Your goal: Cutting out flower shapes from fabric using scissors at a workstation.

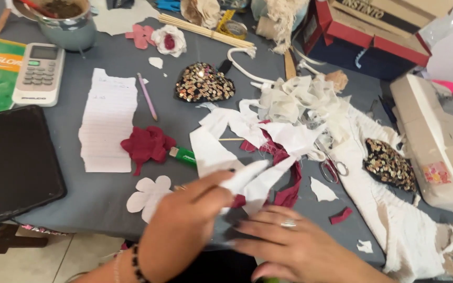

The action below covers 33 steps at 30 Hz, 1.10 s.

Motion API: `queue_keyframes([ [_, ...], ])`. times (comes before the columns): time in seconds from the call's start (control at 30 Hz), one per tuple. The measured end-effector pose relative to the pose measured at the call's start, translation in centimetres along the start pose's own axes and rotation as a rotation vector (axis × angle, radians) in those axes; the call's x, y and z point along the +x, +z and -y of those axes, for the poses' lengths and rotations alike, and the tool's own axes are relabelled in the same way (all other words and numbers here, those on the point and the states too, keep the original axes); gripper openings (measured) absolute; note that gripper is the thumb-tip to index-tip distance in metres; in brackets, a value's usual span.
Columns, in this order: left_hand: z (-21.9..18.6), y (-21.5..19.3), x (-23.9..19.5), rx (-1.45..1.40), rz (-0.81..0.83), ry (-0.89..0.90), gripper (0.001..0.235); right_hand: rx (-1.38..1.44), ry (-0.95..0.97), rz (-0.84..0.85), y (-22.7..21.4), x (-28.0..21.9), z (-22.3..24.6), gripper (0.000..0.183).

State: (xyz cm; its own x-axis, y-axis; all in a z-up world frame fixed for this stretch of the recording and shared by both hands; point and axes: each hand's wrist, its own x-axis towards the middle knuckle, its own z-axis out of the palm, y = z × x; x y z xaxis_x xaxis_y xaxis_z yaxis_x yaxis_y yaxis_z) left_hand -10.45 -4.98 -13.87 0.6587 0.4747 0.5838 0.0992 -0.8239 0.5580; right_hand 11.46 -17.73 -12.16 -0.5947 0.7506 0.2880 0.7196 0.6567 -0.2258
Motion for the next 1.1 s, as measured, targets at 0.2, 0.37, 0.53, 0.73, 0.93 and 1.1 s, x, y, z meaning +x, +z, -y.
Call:
queue_keyframes([
  [0.2,0.2,-1.0,0.8,-0.020,-0.141,0.063,0.031,-0.010,0.143,0.406,1.4,0.7,-3.7,0.087],
  [0.37,-0.1,-0.8,1.1,0.043,-0.184,0.114,0.030,-0.239,0.376,0.381,-0.8,-2.0,-9.6,0.086],
  [0.53,-0.5,0.0,1.9,0.029,-0.070,0.159,0.022,-0.192,0.451,-0.075,-4.0,-0.4,-5.5,0.082],
  [0.73,-1.8,0.7,1.2,-0.051,0.218,0.147,0.053,-0.061,0.282,-0.212,-1.9,1.5,-0.7,0.066],
  [0.93,2.4,-1.0,0.2,0.009,0.225,0.097,0.024,-0.035,0.556,-0.322,-4.2,1.7,-3.2,0.026],
  [1.1,1.5,-4.2,3.9,0.294,-0.036,0.243,0.035,-0.162,0.507,-0.548,-6.3,1.6,-5.3,0.022],
])
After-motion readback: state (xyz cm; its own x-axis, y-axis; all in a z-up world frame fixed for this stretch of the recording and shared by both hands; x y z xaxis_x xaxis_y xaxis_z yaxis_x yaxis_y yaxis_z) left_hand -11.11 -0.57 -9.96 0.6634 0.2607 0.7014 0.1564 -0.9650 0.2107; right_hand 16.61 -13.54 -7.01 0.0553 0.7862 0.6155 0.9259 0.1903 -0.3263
